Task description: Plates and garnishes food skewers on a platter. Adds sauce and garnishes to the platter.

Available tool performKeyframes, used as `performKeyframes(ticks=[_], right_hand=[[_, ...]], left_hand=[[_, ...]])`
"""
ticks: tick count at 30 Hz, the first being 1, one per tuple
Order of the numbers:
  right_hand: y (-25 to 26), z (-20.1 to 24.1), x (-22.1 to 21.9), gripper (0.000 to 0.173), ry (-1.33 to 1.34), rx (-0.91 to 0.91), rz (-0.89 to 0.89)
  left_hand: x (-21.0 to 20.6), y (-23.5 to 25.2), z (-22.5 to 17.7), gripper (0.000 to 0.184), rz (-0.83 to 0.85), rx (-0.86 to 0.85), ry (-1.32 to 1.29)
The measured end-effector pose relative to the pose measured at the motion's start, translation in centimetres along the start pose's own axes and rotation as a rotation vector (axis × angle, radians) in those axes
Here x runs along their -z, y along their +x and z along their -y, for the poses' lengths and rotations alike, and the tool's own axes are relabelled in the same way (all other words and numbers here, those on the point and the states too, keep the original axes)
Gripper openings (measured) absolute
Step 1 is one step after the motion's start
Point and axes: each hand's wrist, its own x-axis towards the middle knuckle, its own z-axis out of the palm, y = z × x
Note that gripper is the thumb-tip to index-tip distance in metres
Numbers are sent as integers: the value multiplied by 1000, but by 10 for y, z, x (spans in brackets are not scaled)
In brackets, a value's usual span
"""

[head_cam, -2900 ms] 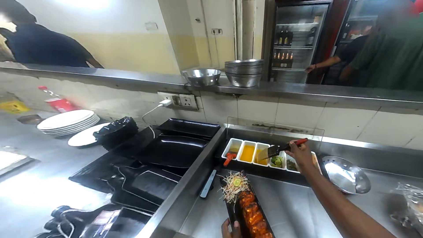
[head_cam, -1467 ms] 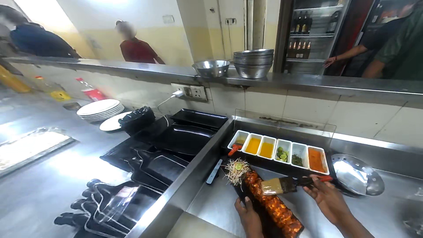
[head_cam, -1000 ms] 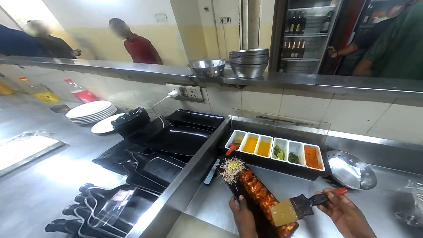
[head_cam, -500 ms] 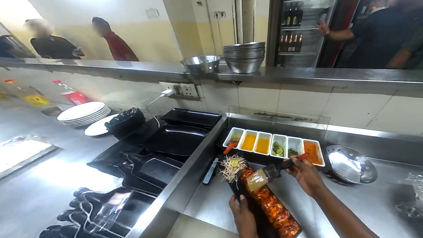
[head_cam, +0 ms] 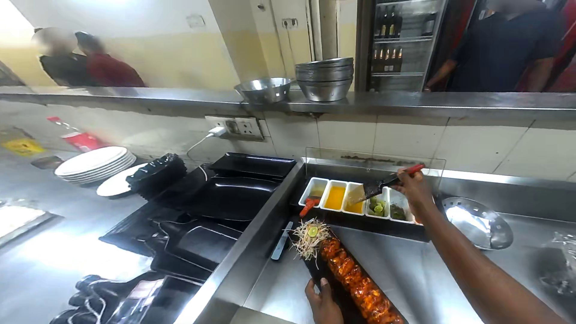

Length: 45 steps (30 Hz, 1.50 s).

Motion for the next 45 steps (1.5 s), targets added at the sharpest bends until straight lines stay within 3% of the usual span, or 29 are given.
performKeyframes(ticks=[5, 8, 13, 19, 24, 32, 36, 45], right_hand=[[14, -24, -26, 32, -514, 99, 140], [7, -25, -36, 32, -593, 73, 189], [6, -15, -16, 30, -360, 189, 73], [-13, -29, 21, 28, 49, -61, -63], [-66, -5, 57, 21, 365, -212, -135], [-152, -25, 87, 20, 338, -383, -15], [-171, -20, 112, 31, 472, -330, -47], [-176, -29, 115, 26, 429, -313, 7]], left_hand=[[-1, -2, 9, 44, -6, 15, -23], [-2, -1, 12, 44, 1, 5, -43], [1, 6, 11, 42, -20, 6, -14], [-3, 10, 5, 40, -41, 28, -13], [-2, 16, 3, 41, -32, 12, -12], [-2, 14, -3, 41, -23, -4, -3], [1, 13, -4, 42, -12, 3, 9], [5, 9, -8, 43, 7, 27, 8]])
